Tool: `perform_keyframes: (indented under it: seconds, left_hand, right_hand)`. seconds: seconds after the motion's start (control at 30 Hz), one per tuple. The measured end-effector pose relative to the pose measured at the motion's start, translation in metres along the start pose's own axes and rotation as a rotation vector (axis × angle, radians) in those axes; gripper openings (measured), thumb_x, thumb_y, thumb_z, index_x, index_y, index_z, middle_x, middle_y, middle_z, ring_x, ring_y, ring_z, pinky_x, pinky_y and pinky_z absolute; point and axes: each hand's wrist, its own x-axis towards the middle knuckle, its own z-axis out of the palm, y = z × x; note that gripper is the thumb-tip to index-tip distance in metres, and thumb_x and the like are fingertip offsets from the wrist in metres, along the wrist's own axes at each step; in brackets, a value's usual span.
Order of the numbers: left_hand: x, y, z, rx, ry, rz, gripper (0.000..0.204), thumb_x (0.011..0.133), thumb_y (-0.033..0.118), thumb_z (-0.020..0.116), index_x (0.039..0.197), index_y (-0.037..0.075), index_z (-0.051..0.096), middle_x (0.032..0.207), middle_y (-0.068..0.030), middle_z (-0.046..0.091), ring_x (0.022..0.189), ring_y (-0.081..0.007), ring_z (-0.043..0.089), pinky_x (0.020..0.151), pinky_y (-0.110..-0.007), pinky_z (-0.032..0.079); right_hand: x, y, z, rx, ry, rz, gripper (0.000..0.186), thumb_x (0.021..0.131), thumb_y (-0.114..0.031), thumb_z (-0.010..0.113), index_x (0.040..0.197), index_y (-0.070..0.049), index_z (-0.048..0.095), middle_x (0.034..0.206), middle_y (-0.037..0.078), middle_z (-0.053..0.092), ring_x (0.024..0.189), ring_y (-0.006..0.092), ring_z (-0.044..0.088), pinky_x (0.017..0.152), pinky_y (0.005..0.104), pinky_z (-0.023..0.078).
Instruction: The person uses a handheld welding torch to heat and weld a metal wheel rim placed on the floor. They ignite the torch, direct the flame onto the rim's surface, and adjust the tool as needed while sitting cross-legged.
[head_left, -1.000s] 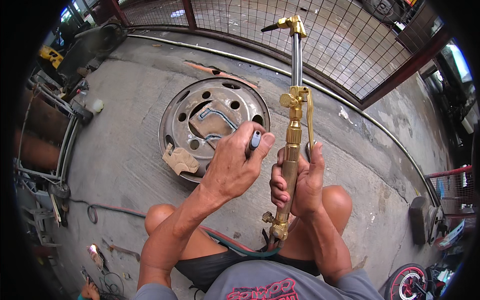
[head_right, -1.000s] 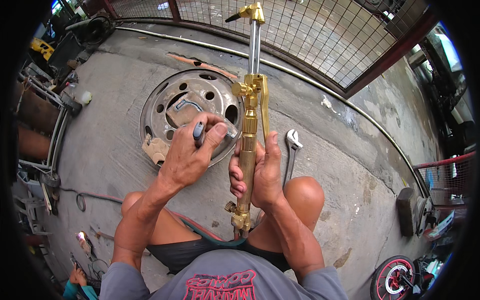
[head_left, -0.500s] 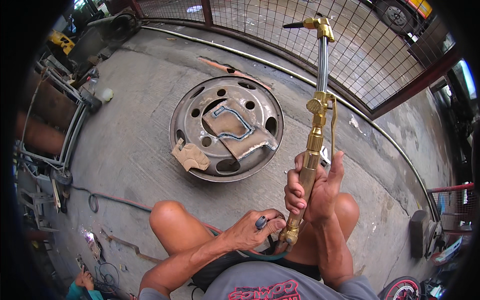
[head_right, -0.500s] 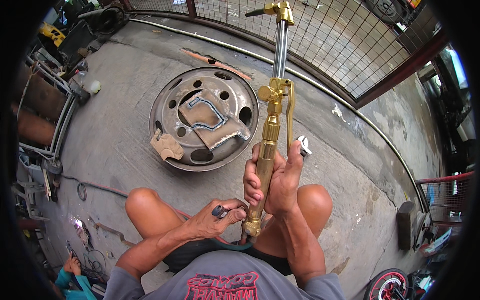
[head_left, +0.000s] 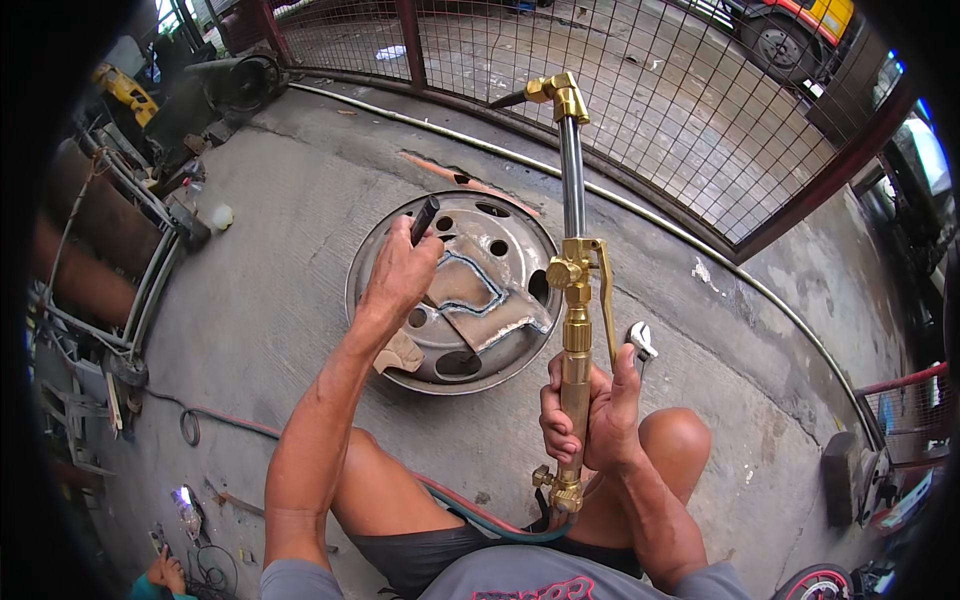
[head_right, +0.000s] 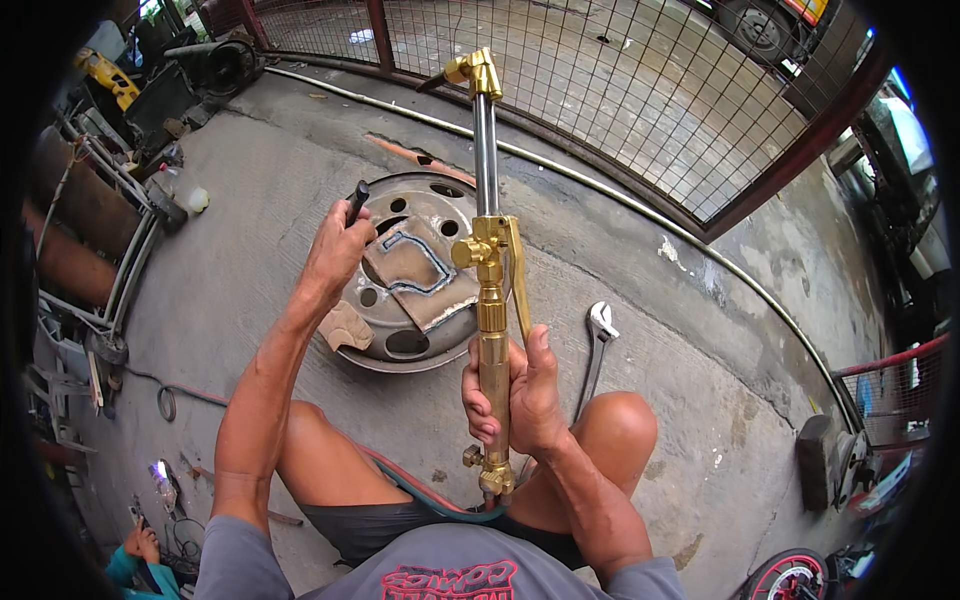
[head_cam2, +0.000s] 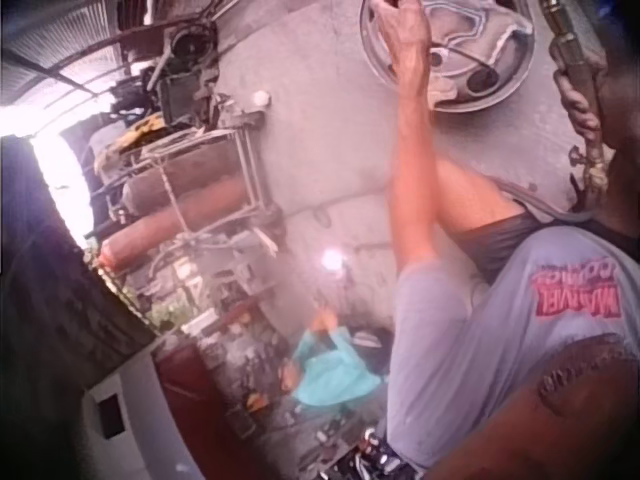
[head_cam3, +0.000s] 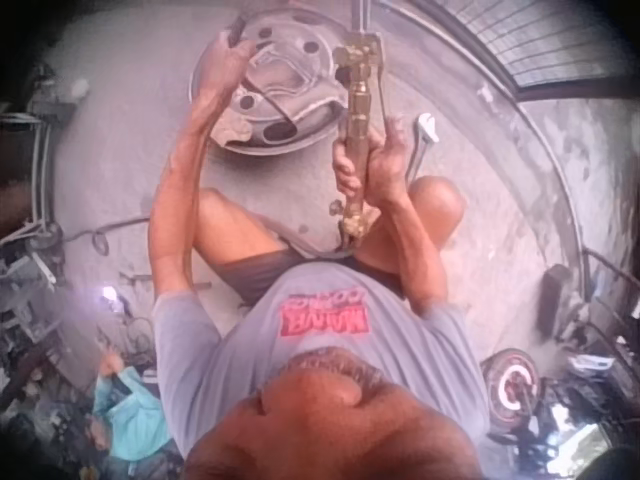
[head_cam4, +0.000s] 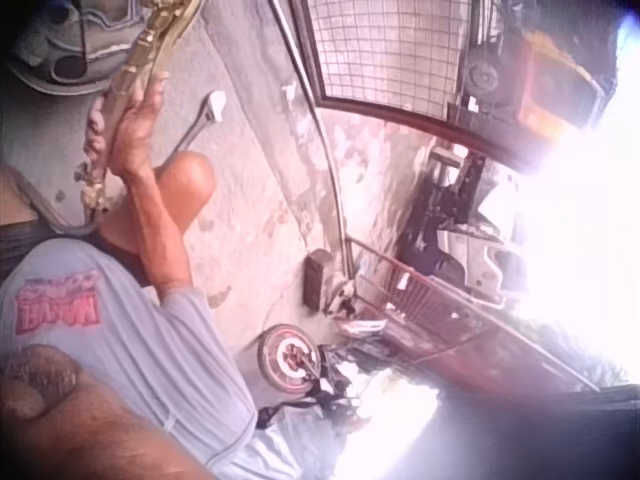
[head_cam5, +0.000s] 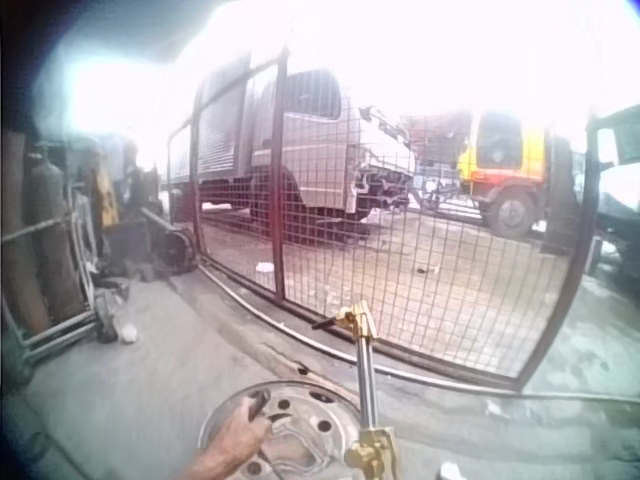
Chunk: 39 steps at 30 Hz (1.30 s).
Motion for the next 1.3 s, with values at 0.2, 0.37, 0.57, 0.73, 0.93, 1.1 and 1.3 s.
perform_keyframes:
  seconds: [0.2, 0.37, 0.57, 0.73, 0.93, 1.1, 1.3]
  left_hand:
    - [0.061, 0.033, 0.015, -0.202, 0.083, -0.054, 0.017, 0.096, 0.021, 0.059, 0.107, 0.009, 0.055, 0.081, 0.0001, 0.048, 0.069, -0.0108, 0.045, 0.064, -0.033, 0.043]
    - [0.068, 0.037, 0.027, -0.472, 0.001, -0.134, 0.026, 0.091, 0.029, 0.069, 0.107, 0.014, 0.055, 0.072, 0.0062, 0.041, 0.059, -0.0054, 0.041, 0.051, -0.027, 0.039]
    - [0.069, 0.049, 0.032, -0.441, 0.012, -0.116, 0.069, 0.074, 0.071, 0.08, 0.096, 0.01, 0.054, 0.072, 0.0069, 0.038, 0.058, -0.0051, 0.037, 0.052, -0.025, 0.039]
    - [0.076, 0.051, 0.038, -0.423, 0.044, -0.118, 0.074, 0.072, 0.08, 0.075, 0.092, 0.012, 0.054, 0.069, 0.0075, 0.035, 0.056, -0.0051, 0.034, 0.051, -0.025, 0.036]
    - [0.065, 0.047, 0.042, -0.558, -0.082, -0.176, 0.058, 0.085, 0.072, 0.068, 0.077, 0.016, 0.053, 0.064, 0.0083, 0.034, 0.057, -0.0085, 0.039, 0.05, -0.029, 0.039]
    - [0.006, 0.02, 0.072, -0.449, -0.483, -0.348, 0.053, 0.086, 0.067, 0.073, 0.077, 0.017, 0.055, 0.061, 0.0094, 0.034, 0.051, -0.005, 0.038, 0.048, -0.026, 0.042]
    - [-0.072, 0.029, 0.059, -0.448, -0.394, 0.064, 0.047, 0.104, 0.049, 0.062, 0.087, 0.006, 0.062, 0.071, -0.0003, 0.056, 0.059, -0.0075, 0.05, 0.058, -0.028, 0.047]
  right_hand:
    - [0.002, 0.006, -0.004, -0.029, -0.045, 0.027, 0.092, 0.088, -0.095, 0.02, 0.11, -0.01, 0.045, 0.066, 0.005, 0.049, 0.044, 0.0127, 0.043, 0.042, 0.0294, 0.043]
    - [0.004, 0.01, -0.007, 0.0, -0.075, 0.041, 0.091, 0.088, -0.095, 0.021, 0.11, -0.01, 0.046, 0.067, 0.005, 0.049, 0.044, 0.013, 0.044, 0.042, 0.0299, 0.044]
    - [0.005, 0.009, -0.005, 0.009, -0.072, 0.046, 0.09, 0.089, -0.094, 0.018, 0.109, -0.011, 0.047, 0.066, 0.004, 0.048, 0.044, 0.012, 0.044, 0.043, 0.0268, 0.042]
    - [0.006, 0.009, -0.003, 0.004, -0.062, 0.06, 0.09, 0.09, -0.094, 0.018, 0.109, -0.011, 0.047, 0.066, 0.004, 0.047, 0.044, 0.0126, 0.044, 0.043, 0.0278, 0.042]
    - [0.009, 0.011, -0.006, 0.016, -0.05, 0.053, 0.09, 0.089, -0.094, 0.021, 0.11, -0.01, 0.046, 0.065, 0.005, 0.048, 0.043, 0.0126, 0.043, 0.041, 0.0299, 0.042]
    - [0.011, 0.007, -0.005, 0.039, -0.036, 0.031, 0.089, 0.09, -0.093, 0.021, 0.11, -0.01, 0.046, 0.065, 0.005, 0.048, 0.043, 0.013, 0.043, 0.041, 0.0304, 0.042]
    - [0.01, 0.0, -0.007, 0.068, 0.021, 0.018, 0.088, 0.09, -0.093, 0.021, 0.108, -0.011, 0.046, 0.064, 0.004, 0.047, 0.042, 0.0129, 0.041, 0.041, 0.0295, 0.041]
